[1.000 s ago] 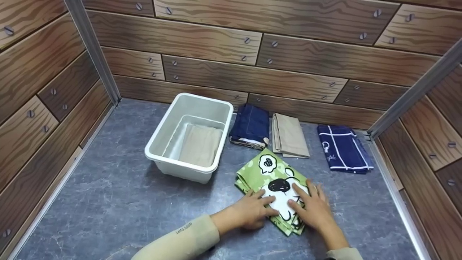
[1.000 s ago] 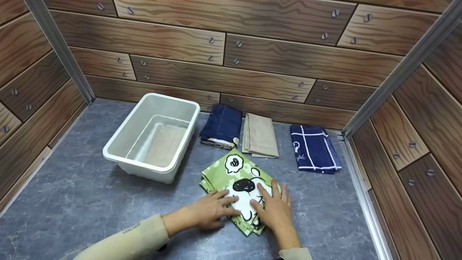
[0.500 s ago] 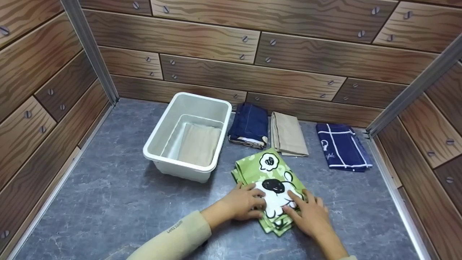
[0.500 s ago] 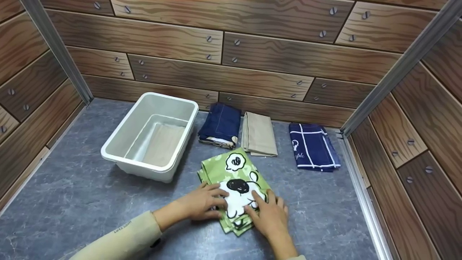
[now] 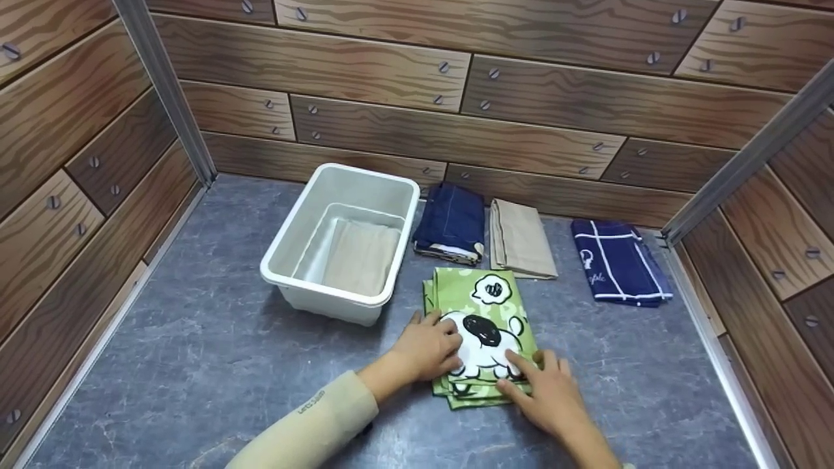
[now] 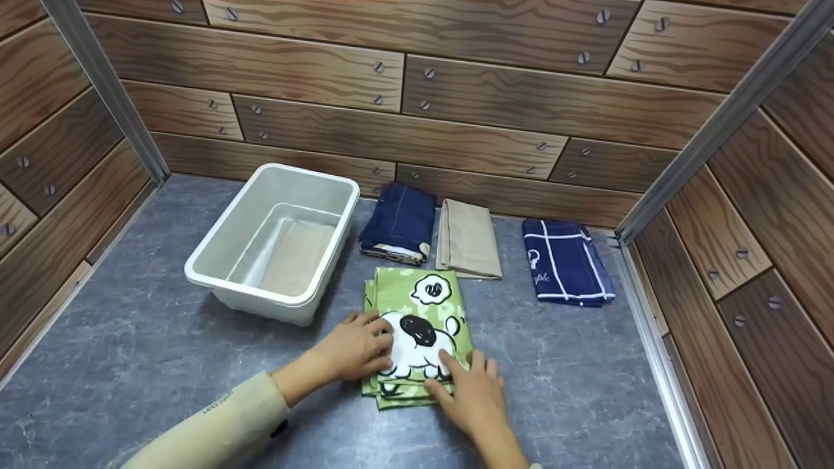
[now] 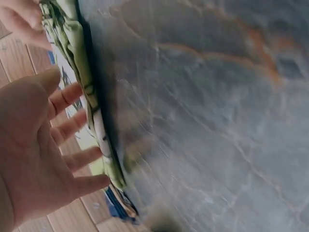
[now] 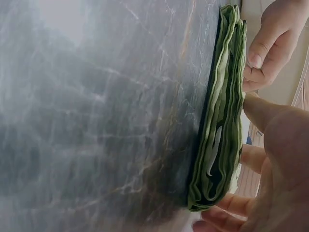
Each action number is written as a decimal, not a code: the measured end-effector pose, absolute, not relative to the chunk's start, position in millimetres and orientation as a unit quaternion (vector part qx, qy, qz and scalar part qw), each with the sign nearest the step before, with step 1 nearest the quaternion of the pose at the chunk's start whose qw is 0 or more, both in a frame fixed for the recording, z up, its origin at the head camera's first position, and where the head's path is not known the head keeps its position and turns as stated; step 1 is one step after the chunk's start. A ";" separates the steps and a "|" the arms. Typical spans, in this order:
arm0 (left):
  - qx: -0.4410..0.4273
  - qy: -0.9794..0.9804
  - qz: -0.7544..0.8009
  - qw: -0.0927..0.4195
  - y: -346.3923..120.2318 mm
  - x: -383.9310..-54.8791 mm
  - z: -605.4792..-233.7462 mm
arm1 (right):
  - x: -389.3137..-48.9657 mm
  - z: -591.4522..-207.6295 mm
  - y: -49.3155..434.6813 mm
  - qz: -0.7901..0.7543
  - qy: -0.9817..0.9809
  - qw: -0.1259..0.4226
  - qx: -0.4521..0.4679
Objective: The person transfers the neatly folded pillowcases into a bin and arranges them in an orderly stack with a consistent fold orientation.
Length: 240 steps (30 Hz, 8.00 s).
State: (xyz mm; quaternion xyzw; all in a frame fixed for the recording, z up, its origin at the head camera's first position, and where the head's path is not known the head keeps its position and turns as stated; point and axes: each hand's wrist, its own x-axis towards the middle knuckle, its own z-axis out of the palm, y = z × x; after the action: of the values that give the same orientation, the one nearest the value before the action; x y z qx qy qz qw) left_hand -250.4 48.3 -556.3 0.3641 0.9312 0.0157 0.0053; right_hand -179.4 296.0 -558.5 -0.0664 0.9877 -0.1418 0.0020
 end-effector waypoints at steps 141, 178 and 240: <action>-0.082 0.500 0.814 0.285 21.6 -275.5 -559.8 | -219.7 -546.8 318.1 -0.816 0.540 0.145 0.148; 0.029 0.543 0.753 0.371 3.8 -298.3 -565.3 | -237.7 -547.3 333.3 -0.767 0.584 0.249 0.089; 0.050 0.559 0.730 0.390 6.5 -296.2 -564.2 | -253.7 -561.7 342.0 -0.738 0.587 0.330 0.036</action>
State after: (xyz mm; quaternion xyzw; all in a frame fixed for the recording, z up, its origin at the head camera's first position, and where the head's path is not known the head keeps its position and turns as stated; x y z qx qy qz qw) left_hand -296.2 6.5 -564.2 0.0501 0.5589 0.7300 0.3903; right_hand -253.7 342.0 -561.7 0.0356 0.5872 -0.7381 0.3304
